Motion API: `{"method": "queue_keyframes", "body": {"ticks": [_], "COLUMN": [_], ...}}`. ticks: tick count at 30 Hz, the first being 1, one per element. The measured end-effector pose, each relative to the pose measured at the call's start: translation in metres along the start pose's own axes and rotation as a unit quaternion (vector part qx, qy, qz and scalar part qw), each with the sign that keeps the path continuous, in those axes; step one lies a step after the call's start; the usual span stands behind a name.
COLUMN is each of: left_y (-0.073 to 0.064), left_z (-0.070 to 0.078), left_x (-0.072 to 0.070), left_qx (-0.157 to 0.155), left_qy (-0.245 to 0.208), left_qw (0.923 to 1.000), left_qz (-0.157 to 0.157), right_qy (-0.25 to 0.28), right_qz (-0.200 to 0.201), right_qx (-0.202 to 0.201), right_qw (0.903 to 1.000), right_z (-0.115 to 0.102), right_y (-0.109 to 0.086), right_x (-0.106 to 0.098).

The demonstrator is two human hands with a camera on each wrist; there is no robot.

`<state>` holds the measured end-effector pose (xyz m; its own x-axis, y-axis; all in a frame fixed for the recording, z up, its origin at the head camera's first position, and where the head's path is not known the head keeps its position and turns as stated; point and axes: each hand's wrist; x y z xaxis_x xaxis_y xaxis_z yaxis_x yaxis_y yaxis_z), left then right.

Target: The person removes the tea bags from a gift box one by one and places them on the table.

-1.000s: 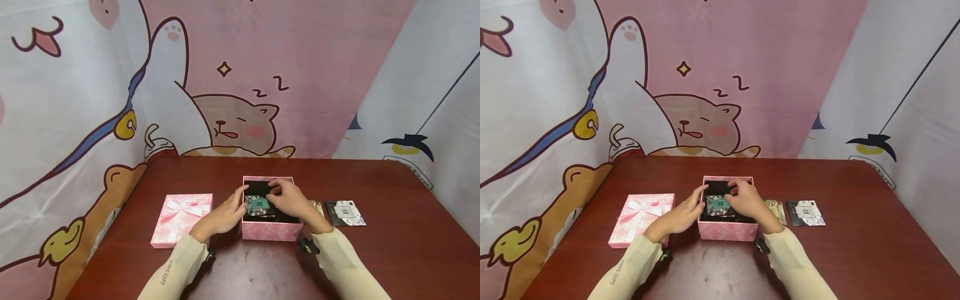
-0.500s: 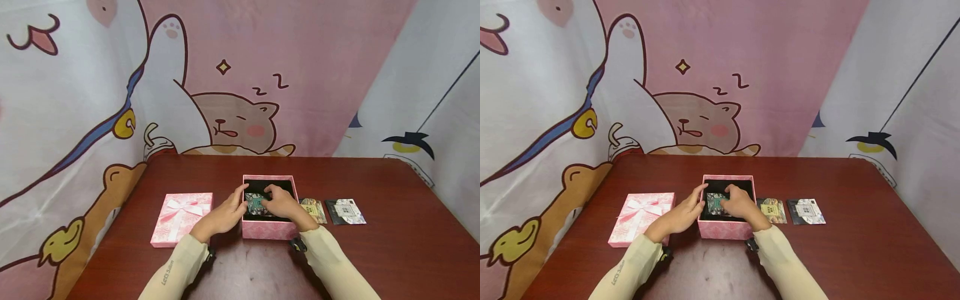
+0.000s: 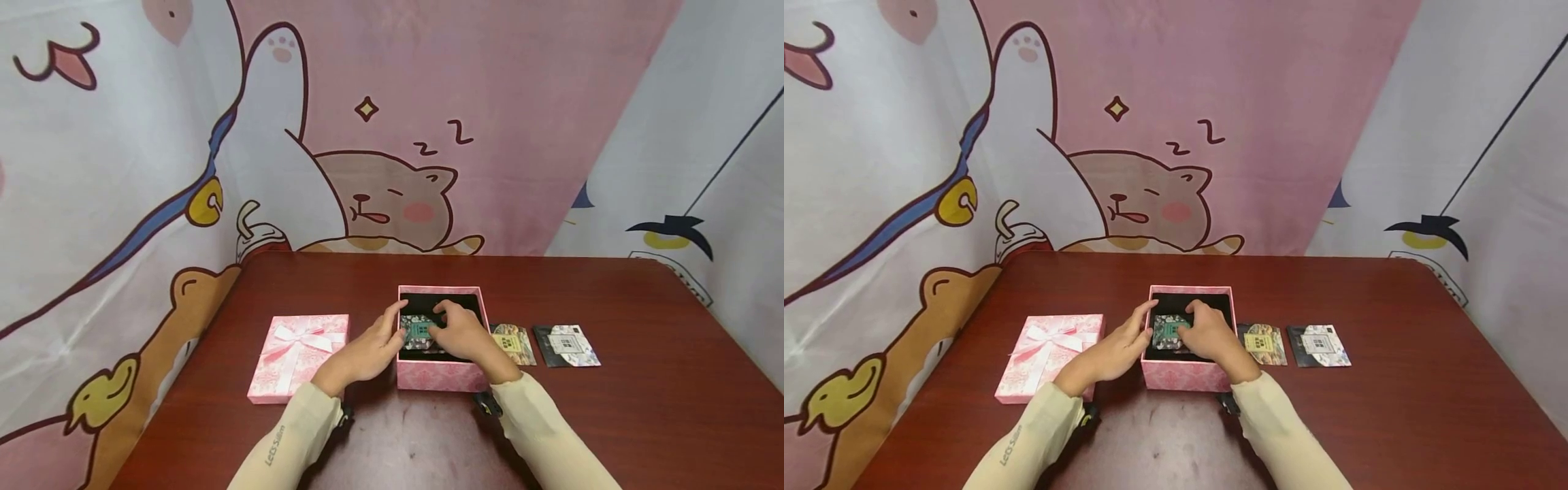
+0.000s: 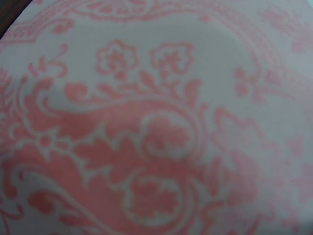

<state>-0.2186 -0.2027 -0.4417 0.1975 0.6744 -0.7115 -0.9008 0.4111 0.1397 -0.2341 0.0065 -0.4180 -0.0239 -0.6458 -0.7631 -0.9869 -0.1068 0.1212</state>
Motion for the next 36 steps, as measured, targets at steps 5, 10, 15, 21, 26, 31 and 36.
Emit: {"method": "queue_keyframes", "body": {"ticks": [5, 10, 15, 21, 26, 31, 36], "left_y": [0.001, 0.001, 0.001, 0.000, -0.001, 0.000, -0.001], "left_z": [0.002, 0.005, 0.006, 0.004, 0.002, 0.002, 0.003], "left_x": [0.000, -0.001, -0.001, -0.001, -0.003, -0.002, -0.001], "left_qx": [0.003, 0.005, 0.003, 0.002, 0.001, 0.005, 0.000], "left_qy": [0.001, 0.007, 0.011, 0.010, 0.005, 0.005, 0.006], "left_qw": [1.0000, 1.0000, 0.9999, 0.9999, 0.9999, 0.9999, 0.9999], "left_qz": [0.000, -0.001, 0.003, 0.008, 0.009, 0.014, 0.009], "right_qy": [-0.013, -0.022, -0.011, 0.043, 0.061, 0.053, 0.039], "right_qz": [0.016, 0.029, 0.059, 0.073, 0.039, 0.025, 0.037], "right_qx": [-0.020, -0.036, -0.061, -0.043, -0.017, -0.032, -0.040], "right_qw": [0.9996, 0.9987, 0.9963, 0.9955, 0.9972, 0.9977, 0.9977], "right_z": [0.000, -0.003, -0.004, -0.004, -0.008, -0.006, -0.004], "right_y": [-0.003, -0.005, -0.006, 0.002, 0.007, 0.008, 0.003], "right_x": [-0.002, -0.005, -0.005, -0.002, -0.001, -0.002, -0.007]}}
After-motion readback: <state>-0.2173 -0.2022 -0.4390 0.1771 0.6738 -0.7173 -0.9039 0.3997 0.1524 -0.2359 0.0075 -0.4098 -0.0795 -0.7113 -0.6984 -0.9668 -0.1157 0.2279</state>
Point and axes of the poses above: each hand's wrist, its own y-axis towards the middle knuckle, its own x-axis out of the palm, z = x × y, and after that the axes turned 9 degrees about z, right-handed
